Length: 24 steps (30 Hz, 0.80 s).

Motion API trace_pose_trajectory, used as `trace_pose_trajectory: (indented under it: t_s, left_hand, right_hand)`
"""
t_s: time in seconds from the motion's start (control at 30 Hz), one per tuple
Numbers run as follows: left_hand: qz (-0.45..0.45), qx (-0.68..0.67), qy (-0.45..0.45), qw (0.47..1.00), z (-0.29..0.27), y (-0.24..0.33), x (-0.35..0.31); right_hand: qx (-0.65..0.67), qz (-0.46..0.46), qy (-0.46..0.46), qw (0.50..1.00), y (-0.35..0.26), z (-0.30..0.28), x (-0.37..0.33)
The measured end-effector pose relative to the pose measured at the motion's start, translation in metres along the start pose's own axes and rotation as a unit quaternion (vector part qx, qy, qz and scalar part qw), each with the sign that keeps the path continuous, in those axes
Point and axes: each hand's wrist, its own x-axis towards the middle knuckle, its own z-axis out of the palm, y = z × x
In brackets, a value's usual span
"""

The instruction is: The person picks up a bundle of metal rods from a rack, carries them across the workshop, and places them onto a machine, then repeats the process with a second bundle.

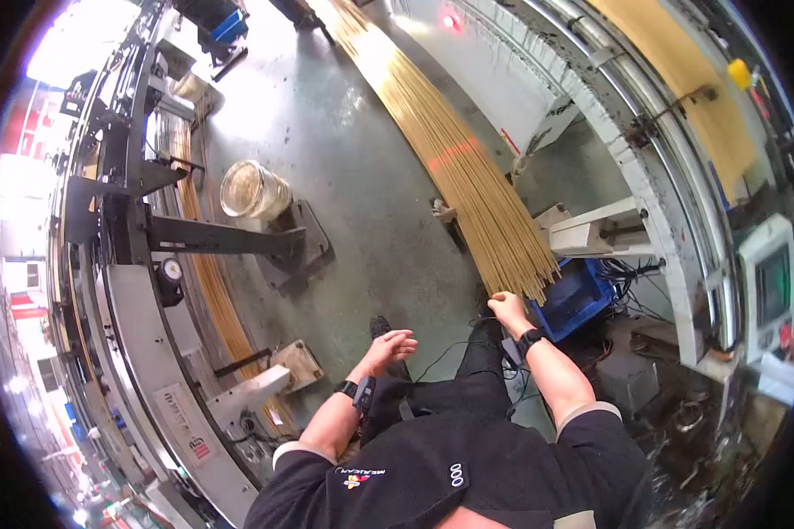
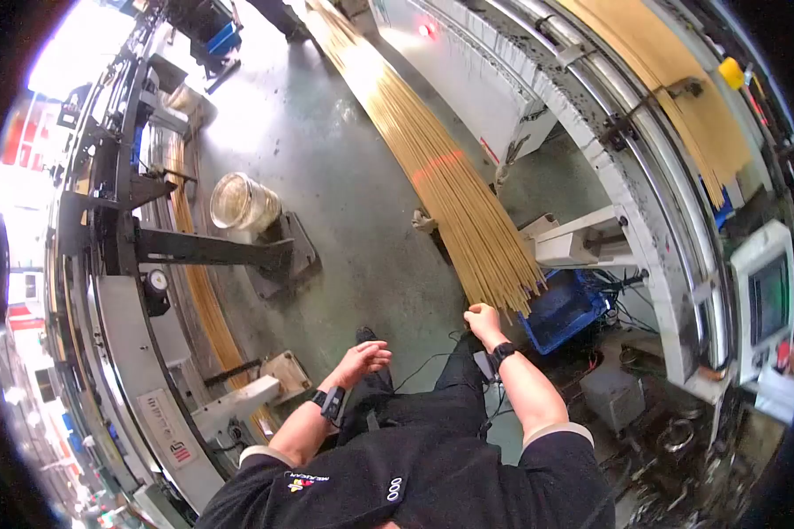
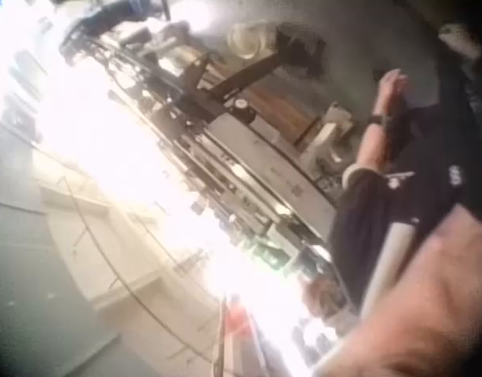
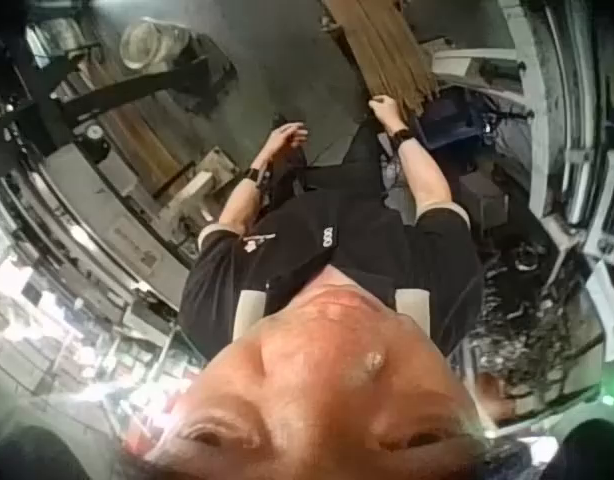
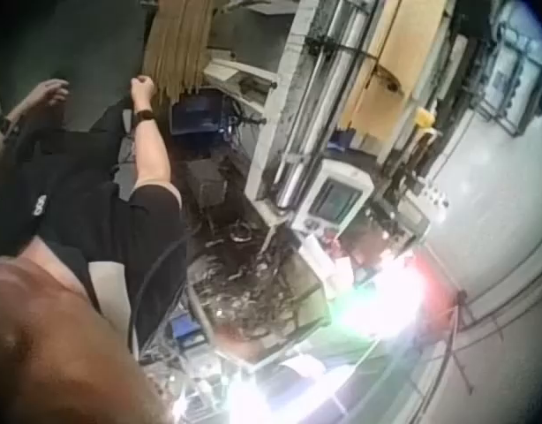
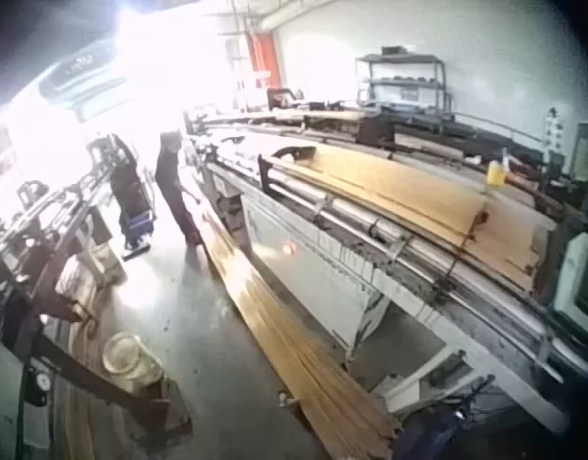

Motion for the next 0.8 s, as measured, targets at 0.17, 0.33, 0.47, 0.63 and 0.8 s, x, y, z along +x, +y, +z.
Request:
trace_pose_trajectory:
  t_s: [0.17, 0.33, 0.47, 0.63, 0.8]
  left_hand:
    - [0.050, -0.036, -0.074, 0.995, -0.125, 0.049, -0.004]
    - [0.045, 0.110, 0.020, 0.993, -0.191, 0.105, -0.009]
    - [0.072, 0.180, 0.003, 0.981, -0.192, 0.144, 0.006]
    - [0.013, 0.221, -0.036, 0.975, -0.158, 0.168, 0.028]
    - [-0.040, 0.255, -0.069, 0.964, -0.095, 0.168, 0.096]
  right_hand:
    - [0.166, 0.092, 0.047, 0.981, 0.016, 0.049, -0.072]
    - [0.281, 0.116, 0.009, 0.953, 0.011, 0.096, -0.126]
    - [0.394, 0.097, 0.021, 0.914, -0.018, 0.138, -0.125]
    - [0.464, 0.155, 0.070, 0.869, -0.048, 0.167, -0.104]
    - [0.559, 0.202, 0.091, 0.799, -0.017, 0.145, -0.054]
